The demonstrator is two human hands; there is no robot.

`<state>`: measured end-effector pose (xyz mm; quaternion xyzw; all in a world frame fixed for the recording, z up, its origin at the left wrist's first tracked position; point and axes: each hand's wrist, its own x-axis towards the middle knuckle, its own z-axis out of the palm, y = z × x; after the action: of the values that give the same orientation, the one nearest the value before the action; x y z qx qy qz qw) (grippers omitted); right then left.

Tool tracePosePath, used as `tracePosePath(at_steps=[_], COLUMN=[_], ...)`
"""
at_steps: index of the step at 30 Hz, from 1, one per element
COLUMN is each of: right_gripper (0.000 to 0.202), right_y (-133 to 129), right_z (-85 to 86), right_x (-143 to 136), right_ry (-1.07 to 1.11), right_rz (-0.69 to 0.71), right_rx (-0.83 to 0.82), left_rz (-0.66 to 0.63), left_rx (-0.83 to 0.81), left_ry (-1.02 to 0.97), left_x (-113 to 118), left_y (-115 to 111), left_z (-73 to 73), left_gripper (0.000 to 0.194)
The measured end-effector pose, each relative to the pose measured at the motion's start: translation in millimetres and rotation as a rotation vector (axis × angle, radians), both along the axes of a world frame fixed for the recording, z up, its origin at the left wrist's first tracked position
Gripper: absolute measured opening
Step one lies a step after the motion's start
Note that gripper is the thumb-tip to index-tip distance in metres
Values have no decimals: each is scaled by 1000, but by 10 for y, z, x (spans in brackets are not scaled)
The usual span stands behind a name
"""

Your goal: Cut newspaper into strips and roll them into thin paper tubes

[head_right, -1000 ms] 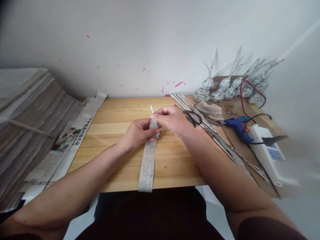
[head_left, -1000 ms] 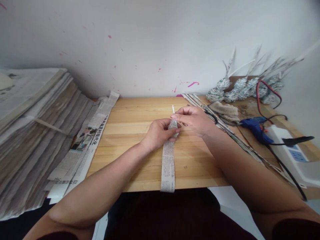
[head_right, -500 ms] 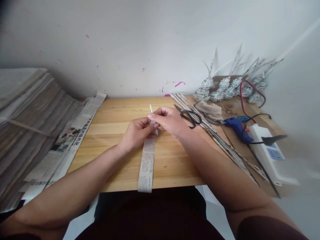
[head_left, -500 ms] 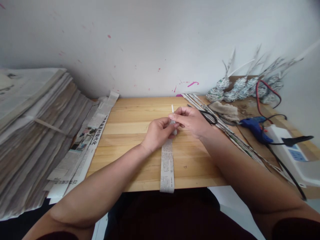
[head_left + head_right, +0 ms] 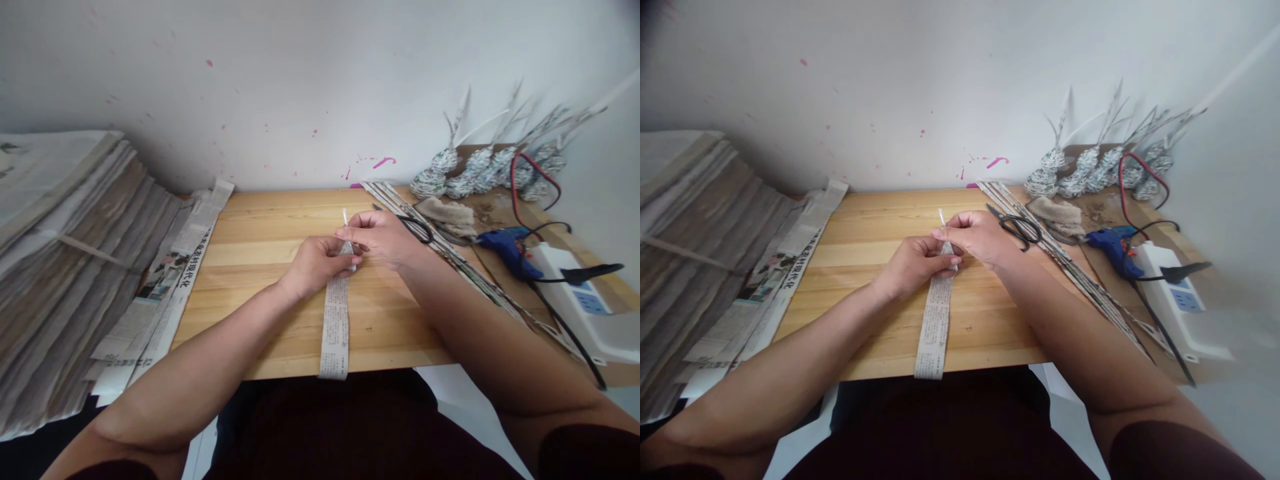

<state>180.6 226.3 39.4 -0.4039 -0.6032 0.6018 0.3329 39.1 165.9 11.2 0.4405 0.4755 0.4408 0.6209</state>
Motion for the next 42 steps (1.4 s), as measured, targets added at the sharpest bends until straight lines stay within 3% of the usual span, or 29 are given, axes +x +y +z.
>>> tracePosePath(at_steps=[7, 16, 22, 30, 36, 42], right_gripper=[34, 39, 32, 46, 38, 41], right_y=[55, 39, 85, 70, 118, 95], right_z=[47, 14, 37, -2, 43, 2], right_x=[100, 58, 114, 58, 144, 86], right_ry=[-13, 0, -43, 38, -16, 19], right_rz=[184, 6, 215, -17, 214, 101], right_rx=[62, 47, 2, -53, -48, -80], left_rz=[-8, -50, -79, -121, -149, -139], left_rx=[-32, -31, -26, -45, -56, -46], left_ry=[-28, 20, -6, 5, -7, 5], left_x=[-18, -21, -33, -31, -65, -42], left_y=[6, -1, 3, -11, -8, -13], left_z=[5, -10, -25, -4, 43, 55], left_gripper=[15, 21, 19, 19, 19, 21])
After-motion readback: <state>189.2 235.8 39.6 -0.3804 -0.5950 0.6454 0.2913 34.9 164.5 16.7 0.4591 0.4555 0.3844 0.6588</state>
